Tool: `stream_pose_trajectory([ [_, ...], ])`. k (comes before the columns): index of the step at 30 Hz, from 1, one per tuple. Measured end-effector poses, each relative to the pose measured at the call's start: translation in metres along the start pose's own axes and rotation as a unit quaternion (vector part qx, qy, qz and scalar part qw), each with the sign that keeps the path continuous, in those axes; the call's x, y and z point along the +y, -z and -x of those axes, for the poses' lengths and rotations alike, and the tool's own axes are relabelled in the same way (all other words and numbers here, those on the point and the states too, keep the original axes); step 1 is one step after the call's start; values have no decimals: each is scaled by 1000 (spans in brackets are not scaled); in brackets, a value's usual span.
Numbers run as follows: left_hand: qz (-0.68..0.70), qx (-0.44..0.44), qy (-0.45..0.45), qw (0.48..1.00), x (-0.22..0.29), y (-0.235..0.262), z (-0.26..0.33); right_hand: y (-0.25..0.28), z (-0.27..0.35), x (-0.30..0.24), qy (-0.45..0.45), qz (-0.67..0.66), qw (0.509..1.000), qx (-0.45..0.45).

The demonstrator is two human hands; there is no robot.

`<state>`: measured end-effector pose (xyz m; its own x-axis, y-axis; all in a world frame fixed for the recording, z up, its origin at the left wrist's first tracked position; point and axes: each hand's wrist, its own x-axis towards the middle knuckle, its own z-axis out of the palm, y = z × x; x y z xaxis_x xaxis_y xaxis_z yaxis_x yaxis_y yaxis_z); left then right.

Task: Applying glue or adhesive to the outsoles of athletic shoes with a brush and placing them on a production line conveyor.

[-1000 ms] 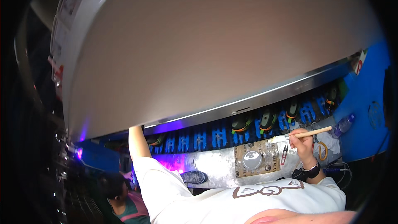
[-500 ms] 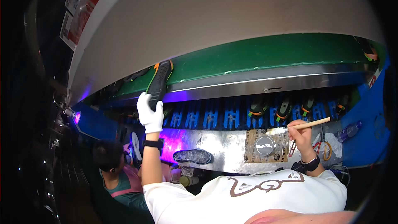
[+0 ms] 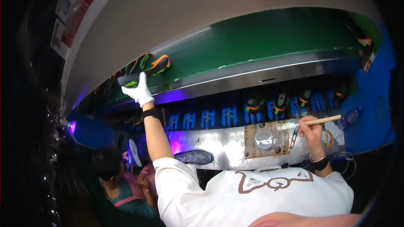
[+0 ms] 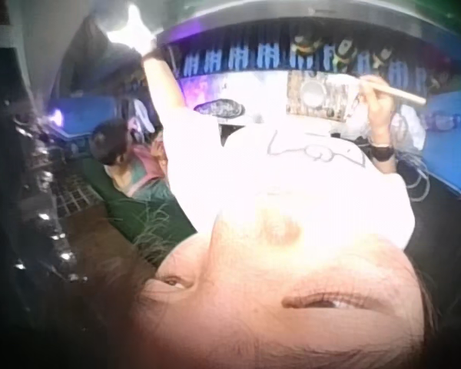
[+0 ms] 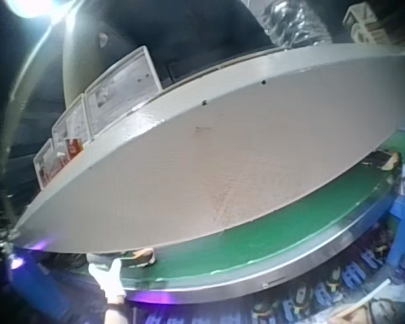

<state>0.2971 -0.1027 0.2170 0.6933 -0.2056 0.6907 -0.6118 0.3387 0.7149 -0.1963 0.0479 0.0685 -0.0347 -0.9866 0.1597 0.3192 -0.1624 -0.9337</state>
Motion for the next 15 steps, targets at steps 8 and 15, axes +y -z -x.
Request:
stream_pose_trajectory([
  [8,382,-294,178,858,87,66,58,26,-6,65,-45,146,988,7],
  [15,331,-469,450,684,12,108,219,17,-3,111,-71,226,968,-77],
])
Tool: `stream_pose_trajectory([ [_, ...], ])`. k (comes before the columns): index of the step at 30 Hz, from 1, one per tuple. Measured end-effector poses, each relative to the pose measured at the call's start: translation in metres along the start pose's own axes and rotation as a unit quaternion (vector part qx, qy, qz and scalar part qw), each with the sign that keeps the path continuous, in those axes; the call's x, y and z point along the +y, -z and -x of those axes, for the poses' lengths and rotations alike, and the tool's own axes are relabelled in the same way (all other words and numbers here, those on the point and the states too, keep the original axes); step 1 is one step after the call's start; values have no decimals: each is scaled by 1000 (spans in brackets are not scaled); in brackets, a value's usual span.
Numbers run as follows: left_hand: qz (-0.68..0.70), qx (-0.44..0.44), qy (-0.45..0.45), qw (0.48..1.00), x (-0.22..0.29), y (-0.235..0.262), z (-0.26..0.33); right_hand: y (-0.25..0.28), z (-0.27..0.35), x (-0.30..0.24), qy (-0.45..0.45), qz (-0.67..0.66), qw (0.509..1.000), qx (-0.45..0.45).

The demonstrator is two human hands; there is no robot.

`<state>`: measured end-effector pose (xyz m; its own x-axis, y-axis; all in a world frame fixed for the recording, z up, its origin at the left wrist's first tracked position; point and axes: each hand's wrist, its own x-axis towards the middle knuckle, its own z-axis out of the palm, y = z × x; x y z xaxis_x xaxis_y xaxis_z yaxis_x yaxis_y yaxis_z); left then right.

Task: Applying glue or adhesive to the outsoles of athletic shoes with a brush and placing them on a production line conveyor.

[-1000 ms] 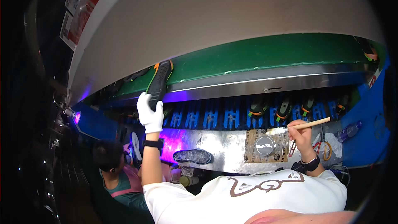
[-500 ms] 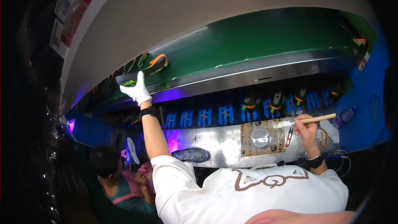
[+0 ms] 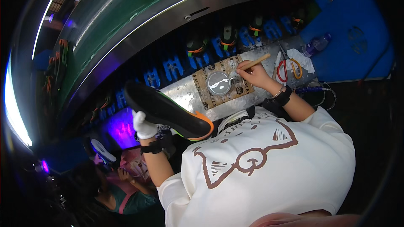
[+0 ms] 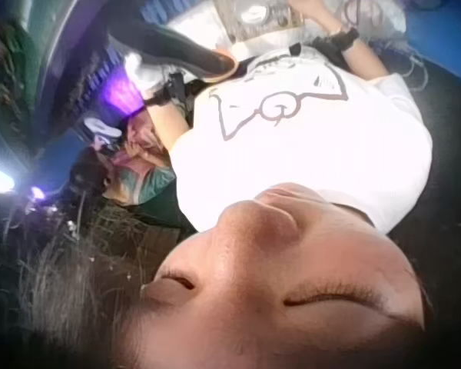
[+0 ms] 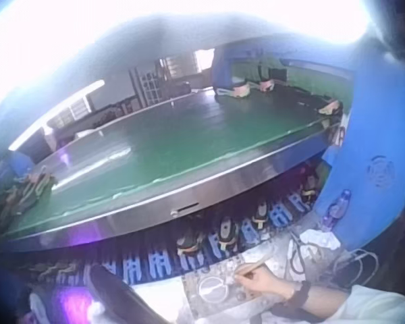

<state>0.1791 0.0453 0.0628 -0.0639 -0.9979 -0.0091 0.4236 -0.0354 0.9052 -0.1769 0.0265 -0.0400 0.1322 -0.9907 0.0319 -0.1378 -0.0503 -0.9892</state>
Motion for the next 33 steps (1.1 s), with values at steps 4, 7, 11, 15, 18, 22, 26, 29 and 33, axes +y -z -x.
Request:
stream_pose_trajectory([
  [4,121,3,87,989,-67,1,22,-11,-3,10,3,20,999,-26],
  [7,200,40,79,976,-90,-9,36,-18,-5,19,0,38,999,-37],
  [11,188,49,137,971,-104,-25,56,-26,-6,29,-31,64,997,-40],
  [15,138,79,259,953,-119,-38,62,-26,-4,30,19,54,998,-34],
  [18,97,105,223,964,-115,-42,53,-23,-3,21,24,44,998,-28],
  [22,31,44,55,997,-81,-44,23,-21,-6,-4,61,28,998,-12],
  [26,-12,89,-71,993,-48,-62,-4,-19,-8,-48,85,-53,995,-1],
  [29,-117,22,-180,977,-27,-77,-17,-18,-6,-81,61,-158,985,-34],
  [33,-165,-18,-230,959,-12,-93,-26,-24,-10,-101,100,-122,985,-74],
])
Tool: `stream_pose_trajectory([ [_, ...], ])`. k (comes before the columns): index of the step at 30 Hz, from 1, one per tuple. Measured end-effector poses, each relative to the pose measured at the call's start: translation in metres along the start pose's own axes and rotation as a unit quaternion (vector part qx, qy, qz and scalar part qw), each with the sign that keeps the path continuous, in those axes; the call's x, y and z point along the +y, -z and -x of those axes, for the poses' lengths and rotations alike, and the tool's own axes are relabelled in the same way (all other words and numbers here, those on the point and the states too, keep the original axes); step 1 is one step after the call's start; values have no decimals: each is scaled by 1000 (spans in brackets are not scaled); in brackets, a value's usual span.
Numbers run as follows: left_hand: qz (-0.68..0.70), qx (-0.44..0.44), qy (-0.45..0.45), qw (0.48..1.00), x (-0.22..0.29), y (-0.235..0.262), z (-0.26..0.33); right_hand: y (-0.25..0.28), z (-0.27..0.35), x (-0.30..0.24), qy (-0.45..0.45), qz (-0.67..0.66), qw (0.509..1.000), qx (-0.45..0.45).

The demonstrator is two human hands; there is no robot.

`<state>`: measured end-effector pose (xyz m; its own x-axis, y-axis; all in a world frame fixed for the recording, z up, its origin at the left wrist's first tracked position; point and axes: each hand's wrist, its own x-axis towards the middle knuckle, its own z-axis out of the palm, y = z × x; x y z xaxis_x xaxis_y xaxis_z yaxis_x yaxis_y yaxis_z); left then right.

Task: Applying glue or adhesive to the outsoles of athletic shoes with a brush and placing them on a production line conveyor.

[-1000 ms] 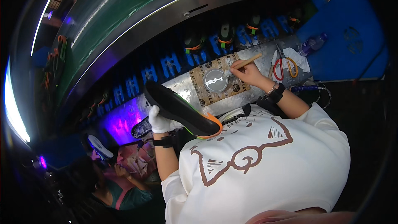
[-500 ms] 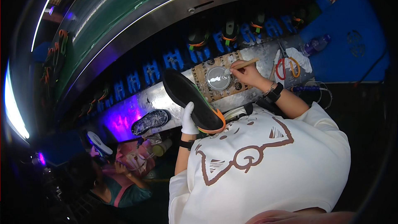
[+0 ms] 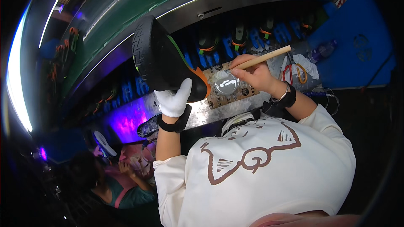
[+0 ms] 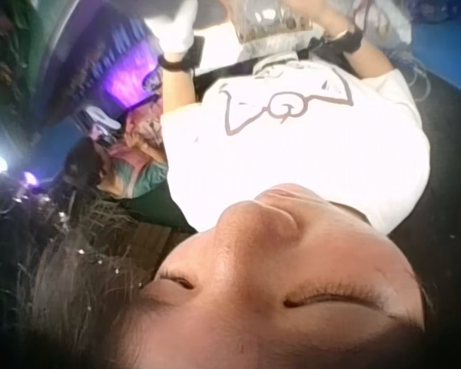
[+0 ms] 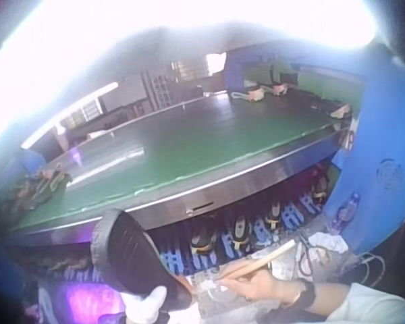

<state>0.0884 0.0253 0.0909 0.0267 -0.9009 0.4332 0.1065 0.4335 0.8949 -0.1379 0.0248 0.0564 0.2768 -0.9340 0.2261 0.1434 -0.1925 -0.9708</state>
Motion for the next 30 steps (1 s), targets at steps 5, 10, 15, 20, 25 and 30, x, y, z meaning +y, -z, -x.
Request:
stream_pose_trajectory([
  [5,-27,-26,-3,999,7,-5,-7,-7,-5,8,28,61,998,-9],
  [10,-22,-14,-13,1000,8,-10,-11,-13,1,8,33,77,996,-14],
  [15,-37,-14,-5,999,8,-11,-13,-17,8,2,-58,-77,995,-38],
  [20,4,-25,95,995,8,-9,-16,-10,4,2,-28,-2,999,-19],
  [25,57,6,170,984,3,-16,-12,-4,-1,0,78,122,988,-53],
  [30,88,-7,227,970,7,-13,-8,-9,-8,2,139,125,977,-102],
])
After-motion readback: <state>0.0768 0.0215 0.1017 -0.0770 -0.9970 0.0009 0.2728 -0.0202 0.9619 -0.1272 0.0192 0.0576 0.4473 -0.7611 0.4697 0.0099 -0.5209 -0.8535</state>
